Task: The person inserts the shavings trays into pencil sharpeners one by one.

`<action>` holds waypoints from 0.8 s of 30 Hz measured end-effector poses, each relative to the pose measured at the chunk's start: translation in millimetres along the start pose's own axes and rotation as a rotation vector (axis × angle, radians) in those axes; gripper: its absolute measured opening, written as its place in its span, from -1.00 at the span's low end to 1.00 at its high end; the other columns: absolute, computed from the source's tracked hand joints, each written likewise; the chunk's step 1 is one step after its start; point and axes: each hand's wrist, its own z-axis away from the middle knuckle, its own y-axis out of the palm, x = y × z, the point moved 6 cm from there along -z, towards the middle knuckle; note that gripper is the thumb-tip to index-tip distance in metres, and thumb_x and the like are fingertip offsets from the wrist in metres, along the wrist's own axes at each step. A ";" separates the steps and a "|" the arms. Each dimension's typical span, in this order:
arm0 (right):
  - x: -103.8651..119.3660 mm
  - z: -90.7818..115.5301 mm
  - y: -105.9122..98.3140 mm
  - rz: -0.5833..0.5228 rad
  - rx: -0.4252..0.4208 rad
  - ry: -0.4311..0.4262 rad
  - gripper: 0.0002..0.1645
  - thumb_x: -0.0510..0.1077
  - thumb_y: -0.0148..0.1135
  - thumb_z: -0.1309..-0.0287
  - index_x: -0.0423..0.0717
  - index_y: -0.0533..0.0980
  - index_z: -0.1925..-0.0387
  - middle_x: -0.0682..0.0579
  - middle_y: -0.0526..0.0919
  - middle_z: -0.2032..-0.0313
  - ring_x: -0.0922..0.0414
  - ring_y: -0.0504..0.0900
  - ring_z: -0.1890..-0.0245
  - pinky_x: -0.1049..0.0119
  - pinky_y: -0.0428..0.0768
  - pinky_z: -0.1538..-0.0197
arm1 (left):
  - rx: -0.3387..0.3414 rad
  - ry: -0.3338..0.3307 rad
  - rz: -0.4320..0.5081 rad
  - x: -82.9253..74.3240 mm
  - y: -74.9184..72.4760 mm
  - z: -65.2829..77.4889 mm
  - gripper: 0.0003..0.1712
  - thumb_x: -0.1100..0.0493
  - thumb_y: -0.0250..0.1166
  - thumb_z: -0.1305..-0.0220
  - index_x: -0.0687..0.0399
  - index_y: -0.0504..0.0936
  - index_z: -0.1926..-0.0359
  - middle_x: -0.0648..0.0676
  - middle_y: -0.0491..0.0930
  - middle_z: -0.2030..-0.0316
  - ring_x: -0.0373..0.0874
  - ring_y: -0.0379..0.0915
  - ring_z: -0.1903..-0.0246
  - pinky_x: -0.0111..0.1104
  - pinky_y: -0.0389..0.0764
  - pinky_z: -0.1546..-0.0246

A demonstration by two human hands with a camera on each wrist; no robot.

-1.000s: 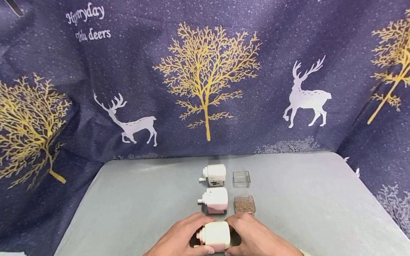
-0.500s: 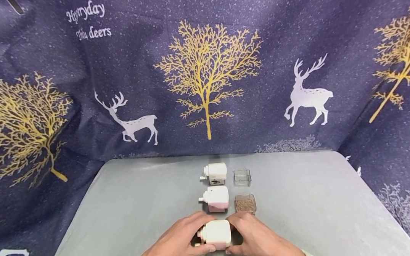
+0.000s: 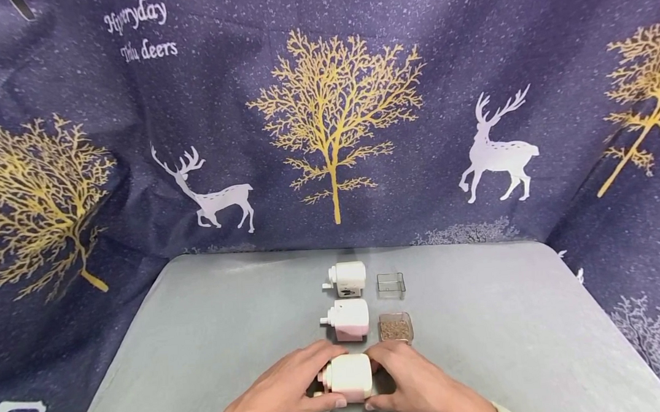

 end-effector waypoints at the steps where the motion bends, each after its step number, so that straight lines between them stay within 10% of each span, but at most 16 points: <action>1: 0.0 0.3 -0.7 0.001 0.002 -0.001 -0.50 0.21 0.52 0.15 0.20 0.52 0.18 0.43 0.49 0.29 0.33 0.53 0.24 0.30 0.57 0.13 | 0.000 0.003 -0.003 -0.2 -0.4 0.1 -0.28 -0.34 0.24 -0.20 -0.33 0.32 -0.33 -0.34 0.38 -0.07 -0.42 0.37 0.15 -0.40 0.53 0.19; 24: -13.0 8.6 -37.1 0.133 -0.096 0.055 -0.21 0.23 0.53 0.21 -0.04 0.56 -0.06 0.15 0.55 -0.01 0.20 0.51 -0.03 0.16 0.54 -0.11 | -0.018 0.029 -0.070 4.0 -16.1 -4.0 -0.20 -0.40 0.18 -0.21 -0.22 0.32 -0.39 -0.20 0.41 -0.17 -0.23 0.41 -0.08 -0.17 0.54 -0.01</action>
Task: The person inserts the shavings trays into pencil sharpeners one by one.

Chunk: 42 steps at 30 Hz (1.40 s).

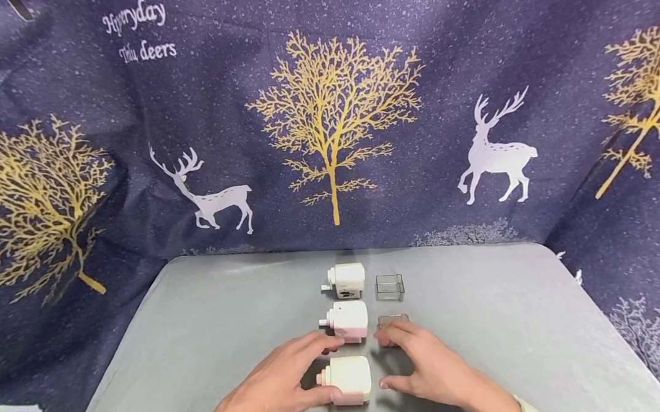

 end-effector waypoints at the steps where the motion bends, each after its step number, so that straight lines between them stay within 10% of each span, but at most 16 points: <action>1: -1.5 -0.2 -1.4 -0.007 -0.008 0.002 -0.23 0.22 0.54 0.22 -0.02 0.56 -0.05 0.15 0.55 0.00 0.21 0.52 -0.01 0.17 0.54 -0.11 | -0.005 0.003 0.001 0.4 -0.8 -0.4 -0.20 -0.39 0.18 -0.21 -0.21 0.33 -0.38 -0.19 0.42 -0.17 -0.24 0.41 -0.08 -0.17 0.54 -0.01; 26: -29.8 -4.1 -33.3 0.000 -0.105 0.076 -0.28 0.14 0.55 0.20 -0.02 0.55 -0.03 0.36 0.51 0.15 0.27 0.55 0.21 0.31 0.62 0.17 | -0.128 -0.018 0.056 15.1 -19.6 -14.3 -0.42 -0.29 0.24 -0.25 -0.18 0.49 -0.21 -0.35 0.47 0.02 -0.31 0.47 0.03 -0.23 0.58 0.08; 42: -45.6 -5.2 -34.0 0.059 -0.133 0.095 -0.10 0.17 0.59 0.29 -0.09 0.51 -0.14 0.14 0.51 -0.01 0.18 0.55 0.15 0.26 0.62 0.12 | -0.292 -0.060 0.001 29.1 -27.3 -24.4 -0.41 -0.29 0.30 -0.19 -0.17 0.52 -0.16 -0.31 0.44 -0.07 -0.39 0.37 -0.07 -0.28 0.55 0.00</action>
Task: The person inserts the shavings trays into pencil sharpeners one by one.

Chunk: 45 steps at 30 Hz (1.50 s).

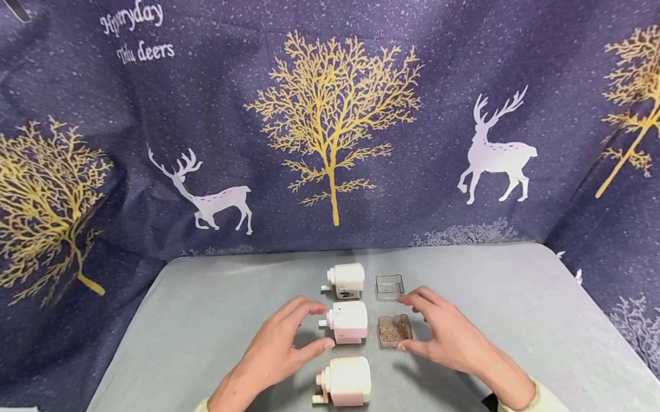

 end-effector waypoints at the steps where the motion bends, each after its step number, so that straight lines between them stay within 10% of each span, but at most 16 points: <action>1: -0.8 0.0 0.5 -0.001 0.004 0.002 -0.10 0.17 0.59 0.29 -0.08 0.51 -0.14 0.15 0.51 0.00 0.18 0.55 0.15 0.26 0.62 0.13 | -0.005 0.005 0.005 0.4 0.2 -0.7 -0.41 -0.28 0.30 -0.19 -0.17 0.51 -0.18 -0.29 0.44 -0.08 -0.37 0.37 -0.07 -0.27 0.56 0.02; 45: -21.2 2.1 27.9 -0.050 0.182 0.061 -0.15 -0.01 0.57 0.27 -0.27 0.49 -0.12 0.02 0.64 0.14 0.10 0.60 0.16 0.09 0.59 0.03 | 0.199 -0.103 0.060 23.2 37.4 -15.0 -0.29 -0.26 0.20 -0.30 -0.28 0.30 -0.41 -0.18 0.39 -0.21 -0.16 0.45 -0.05 -0.14 0.53 -0.04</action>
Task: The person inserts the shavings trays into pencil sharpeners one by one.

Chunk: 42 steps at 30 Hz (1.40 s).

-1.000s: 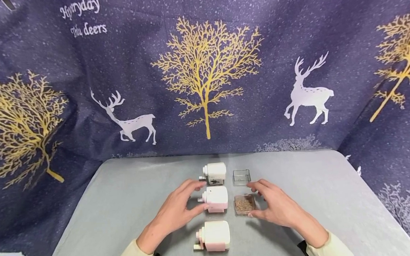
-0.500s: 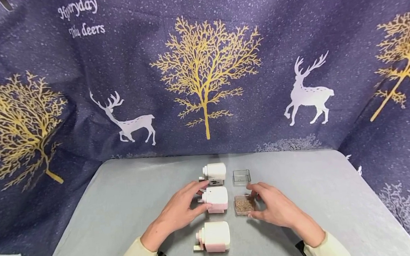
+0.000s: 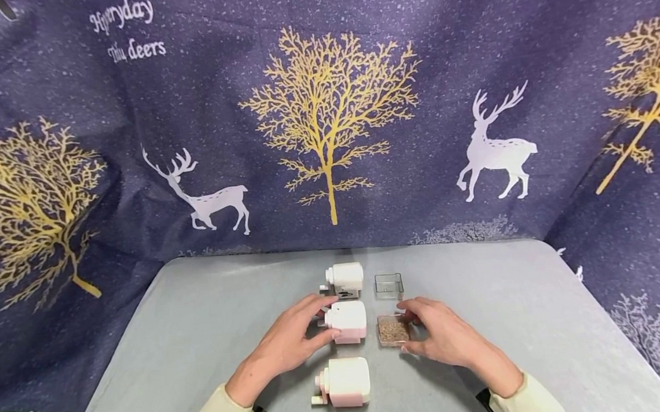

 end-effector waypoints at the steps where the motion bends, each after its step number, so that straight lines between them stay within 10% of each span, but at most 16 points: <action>1: -0.2 0.1 0.4 -0.001 0.002 -0.001 -0.15 -0.01 0.57 0.27 -0.27 0.49 -0.11 0.03 0.64 0.15 0.10 0.60 0.16 0.09 0.59 0.02 | 0.001 -0.002 0.001 0.2 0.1 0.1 -0.29 -0.26 0.20 -0.30 -0.26 0.30 -0.41 -0.18 0.39 -0.21 -0.16 0.45 -0.05 -0.14 0.53 -0.03; 42: -0.8 -11.5 7.4 -0.038 0.031 0.009 -0.37 -0.03 0.60 0.33 -0.15 0.58 0.13 0.14 0.61 0.31 0.21 0.55 0.34 0.32 0.60 0.25 | 0.017 -0.030 0.023 2.5 1.9 0.4 -0.30 -0.25 0.20 -0.30 -0.34 0.28 -0.41 -0.24 0.39 -0.19 -0.30 0.44 0.00 -0.20 0.55 0.00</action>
